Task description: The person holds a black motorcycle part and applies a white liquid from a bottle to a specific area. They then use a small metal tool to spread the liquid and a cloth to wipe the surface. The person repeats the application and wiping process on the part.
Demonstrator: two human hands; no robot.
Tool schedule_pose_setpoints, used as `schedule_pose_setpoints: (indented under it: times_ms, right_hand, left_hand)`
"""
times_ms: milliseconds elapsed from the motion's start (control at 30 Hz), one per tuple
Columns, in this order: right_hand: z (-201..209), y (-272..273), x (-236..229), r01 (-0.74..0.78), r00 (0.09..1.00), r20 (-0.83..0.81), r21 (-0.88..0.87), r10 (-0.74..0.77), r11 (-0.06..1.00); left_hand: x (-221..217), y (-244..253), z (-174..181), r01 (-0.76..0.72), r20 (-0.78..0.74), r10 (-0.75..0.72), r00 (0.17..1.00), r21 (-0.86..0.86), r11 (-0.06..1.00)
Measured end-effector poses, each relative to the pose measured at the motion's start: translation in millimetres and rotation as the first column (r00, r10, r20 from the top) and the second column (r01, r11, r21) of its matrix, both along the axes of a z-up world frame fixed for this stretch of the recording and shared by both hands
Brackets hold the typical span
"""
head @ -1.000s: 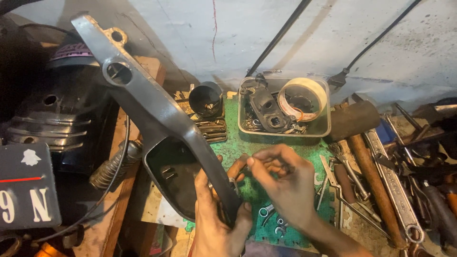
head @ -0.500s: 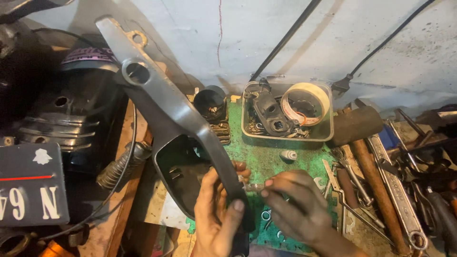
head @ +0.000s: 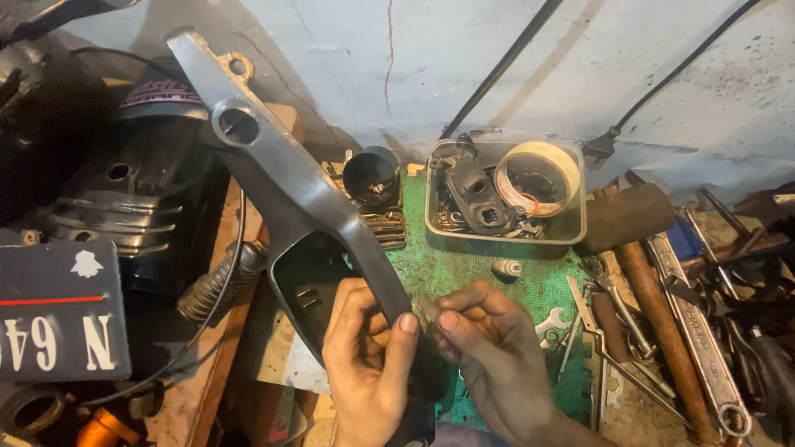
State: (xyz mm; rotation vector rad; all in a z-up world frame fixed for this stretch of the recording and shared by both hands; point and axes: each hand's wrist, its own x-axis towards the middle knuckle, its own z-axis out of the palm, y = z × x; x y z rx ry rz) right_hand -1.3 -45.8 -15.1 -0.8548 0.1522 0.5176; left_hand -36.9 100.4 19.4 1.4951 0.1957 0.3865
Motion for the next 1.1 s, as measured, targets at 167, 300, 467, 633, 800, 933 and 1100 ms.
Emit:
schedule_pose_setpoints:
  times_ms: [167, 300, 467, 633, 800, 933, 1100]
  right_hand:
    - [1, 3, -1, 0.001, 1.000, -0.015, 0.047, 0.000, 0.999]
    - [-2, 5, -3, 0.007, 1.000, -0.010, 0.073, -0.007, 0.997]
    - [1, 9, -3, 0.013, 1.000, 0.004, 0.056, -0.013, 0.998]
    - [-5, 11, -6, 0.003, 1.000, 0.021, 0.049, -0.004, 0.999]
    - [8, 13, -1, 0.005, 0.998, 0.065, 0.014, -0.006, 1.000]
    - [11, 5, 6, 0.003, 0.958, 0.281, -0.220, 0.061, 0.975]
    - [20, -2, 14, -0.035, 0.943, 0.308, -0.279, 0.124, 0.960]
  left_hand:
    - [2, 2, 4, -0.002, -0.027, 0.002, 1.000, -0.001, 1.000]
    - [4, 2, 9, -0.010, -0.011, 0.010, 1.000, 0.029, 1.000]
    - [8, 0, 17, -0.053, -0.054, 0.061, 0.997, 0.146, 0.988]
    - [8, 0, 15, -0.108, 0.009, 0.110, 0.994, 0.266, 0.958]
    - [8, -2, 19, -0.153, -0.051, 0.175, 0.983, 0.294, 0.944]
    - [10, -3, 21, -0.153, -0.026, 0.176, 0.984, 0.382, 0.911]
    - [10, -7, 21, -0.174, -0.099, 0.215, 0.972, 0.320, 0.931]
